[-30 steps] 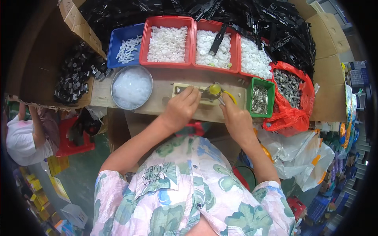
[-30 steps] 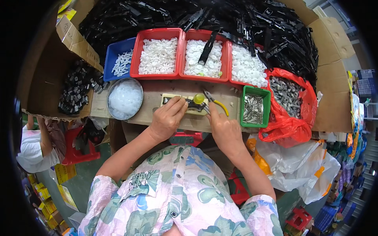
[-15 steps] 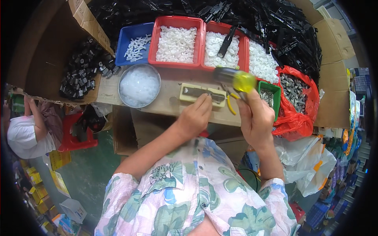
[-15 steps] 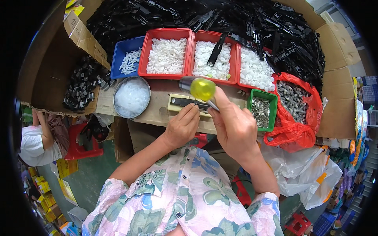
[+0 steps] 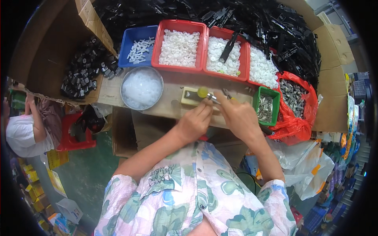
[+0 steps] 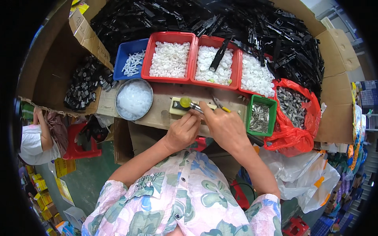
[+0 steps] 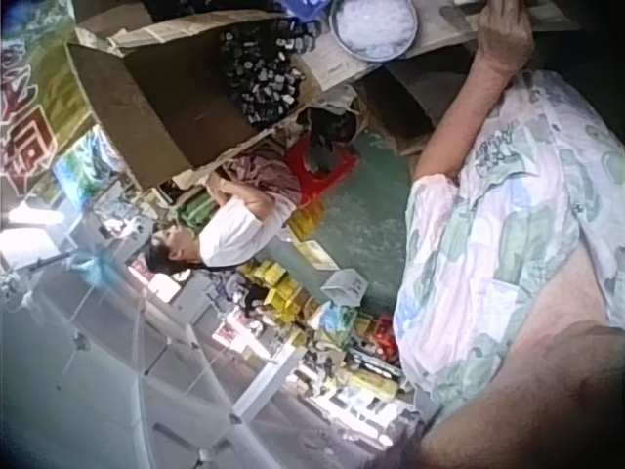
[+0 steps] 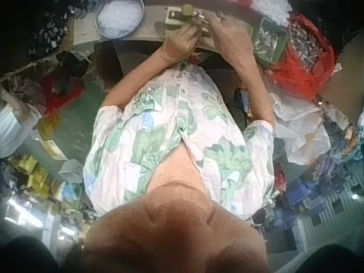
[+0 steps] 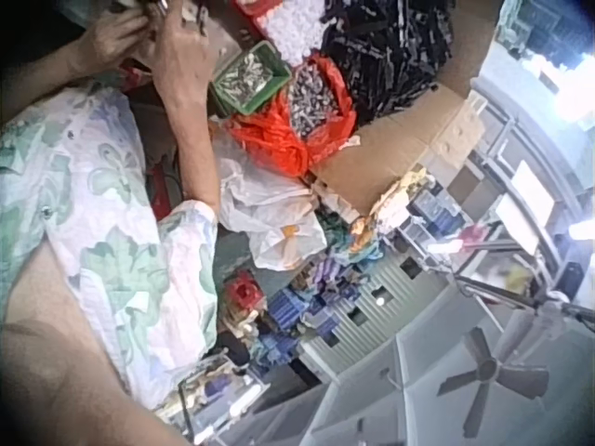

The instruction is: The person assembles small padlocks by inserting metal pins into lock bodies and securing them with a yellow handheld press. They retrieve lock bodies from a blue bin and pins from a green container, then place the finished units into a red bin. The process is repetitive and performed at a workbench with various components organized in trays.

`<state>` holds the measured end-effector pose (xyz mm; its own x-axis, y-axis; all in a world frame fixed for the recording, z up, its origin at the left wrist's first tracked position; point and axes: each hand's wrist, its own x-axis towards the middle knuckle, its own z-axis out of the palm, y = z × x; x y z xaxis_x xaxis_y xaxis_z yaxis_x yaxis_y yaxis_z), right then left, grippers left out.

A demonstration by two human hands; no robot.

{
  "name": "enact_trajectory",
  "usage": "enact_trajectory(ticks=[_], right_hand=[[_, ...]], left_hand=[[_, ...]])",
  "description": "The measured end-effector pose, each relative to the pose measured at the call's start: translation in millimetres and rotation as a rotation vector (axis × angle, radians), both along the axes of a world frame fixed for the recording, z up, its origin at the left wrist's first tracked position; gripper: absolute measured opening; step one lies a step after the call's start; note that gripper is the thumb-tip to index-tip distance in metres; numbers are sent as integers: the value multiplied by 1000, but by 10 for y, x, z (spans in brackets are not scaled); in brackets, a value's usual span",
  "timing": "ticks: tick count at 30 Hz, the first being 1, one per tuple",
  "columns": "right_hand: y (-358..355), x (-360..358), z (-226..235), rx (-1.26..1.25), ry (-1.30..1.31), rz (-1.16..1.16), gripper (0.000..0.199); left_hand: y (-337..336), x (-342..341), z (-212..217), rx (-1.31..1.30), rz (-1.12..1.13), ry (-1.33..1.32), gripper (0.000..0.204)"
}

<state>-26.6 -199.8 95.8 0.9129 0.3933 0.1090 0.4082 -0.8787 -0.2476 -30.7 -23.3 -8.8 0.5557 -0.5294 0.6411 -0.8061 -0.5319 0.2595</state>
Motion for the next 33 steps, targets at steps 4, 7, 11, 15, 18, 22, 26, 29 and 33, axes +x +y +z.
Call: enact_trajectory(ticks=[4,7,11,15,18,22,26,29,33], right_hand=[[42,-42,76,221,-131,-55,28],[-76,-23,-278,51,42,-90,30],[-16,-53,27,330,-154,-79,25],[-95,-117,-204,15,74,-101,27],[-218,-89,-152,91,46,-84,27],[-656,119,15,160,-151,-330,25],[-1310,413,-66,37,-381,-470,19],[-1587,499,-231,-54,-409,-520,22],[-1491,439,-253,-123,-489,-496,25]], left_hand=[[34,4,62,5,-6,-28,30],[65,8,44,44,-15,-38,32],[137,54,156,-32,-24,42,27],[189,101,243,-74,-20,81,24],[222,116,251,-78,-14,100,24],[177,196,299,-74,14,169,32],[29,317,344,12,7,259,38],[17,392,278,28,-62,281,39],[56,418,338,-40,-105,331,39]])
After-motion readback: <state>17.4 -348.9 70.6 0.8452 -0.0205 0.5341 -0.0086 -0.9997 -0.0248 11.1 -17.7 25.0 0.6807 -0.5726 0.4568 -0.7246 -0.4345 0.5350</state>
